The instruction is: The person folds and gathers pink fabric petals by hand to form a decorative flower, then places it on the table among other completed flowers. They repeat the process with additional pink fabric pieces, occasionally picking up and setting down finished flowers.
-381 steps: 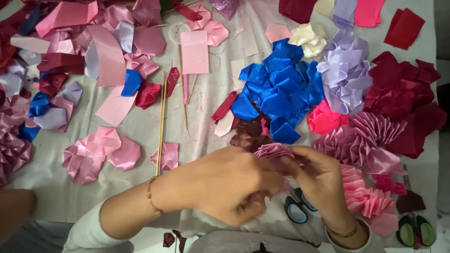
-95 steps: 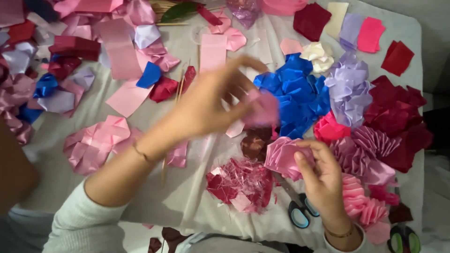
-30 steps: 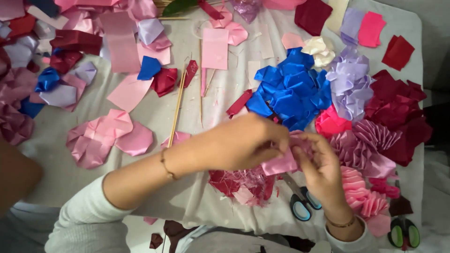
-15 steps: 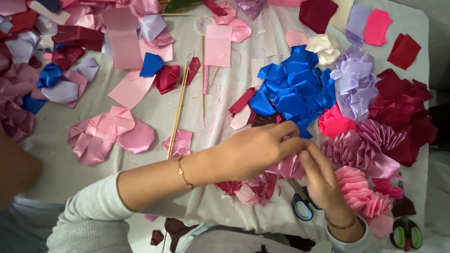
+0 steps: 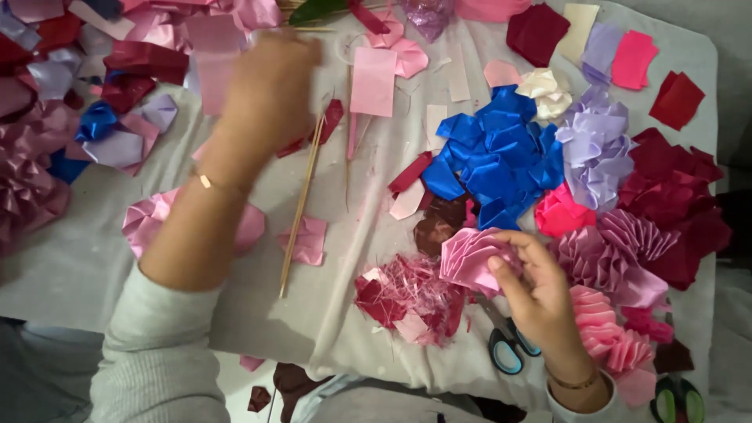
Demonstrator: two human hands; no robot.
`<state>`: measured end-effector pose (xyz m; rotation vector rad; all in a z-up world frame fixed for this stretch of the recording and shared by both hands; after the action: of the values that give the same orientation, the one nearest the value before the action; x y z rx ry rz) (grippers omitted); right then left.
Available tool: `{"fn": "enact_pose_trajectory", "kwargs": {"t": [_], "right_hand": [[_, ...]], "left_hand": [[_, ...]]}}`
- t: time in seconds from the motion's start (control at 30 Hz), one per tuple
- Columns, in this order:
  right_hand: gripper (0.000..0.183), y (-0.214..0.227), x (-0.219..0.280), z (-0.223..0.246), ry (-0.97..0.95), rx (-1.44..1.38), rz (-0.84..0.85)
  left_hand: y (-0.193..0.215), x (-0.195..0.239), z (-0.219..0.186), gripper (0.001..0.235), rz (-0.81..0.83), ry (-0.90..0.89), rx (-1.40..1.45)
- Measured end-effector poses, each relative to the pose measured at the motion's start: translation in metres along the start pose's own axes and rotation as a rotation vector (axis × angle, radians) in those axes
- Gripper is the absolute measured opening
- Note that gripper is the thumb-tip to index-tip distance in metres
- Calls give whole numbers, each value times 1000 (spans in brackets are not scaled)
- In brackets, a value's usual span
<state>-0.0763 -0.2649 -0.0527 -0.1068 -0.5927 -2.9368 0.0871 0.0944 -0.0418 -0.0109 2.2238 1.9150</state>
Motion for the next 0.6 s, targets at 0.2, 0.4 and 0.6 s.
{"fn": "enact_pose_trajectory", "kwargs": {"t": [0.2, 0.4, 0.6], "right_hand": [[30, 0, -3, -1, 32, -1, -15], [32, 0, -3, -3, 27, -4, -3], [29, 1, -2, -3, -4, -39, -24]], "left_hand": [[-48, -12, 80, 35, -35, 90, -103], [-23, -14, 64, 22, -225, 9, 53], [49, 1, 13, 22, -507, -377, 489]]}}
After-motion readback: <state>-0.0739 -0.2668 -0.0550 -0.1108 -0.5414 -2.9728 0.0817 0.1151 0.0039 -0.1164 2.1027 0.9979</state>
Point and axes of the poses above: each hand's wrist, its own x-axis away from the middle knuckle, its own y-axis out of the back of the hand, z = x × y, the point moved 3 cm from there along -x, towards the middle knuckle, and after that the axes turned 2 degrees about -z, right-handed, at the moved point
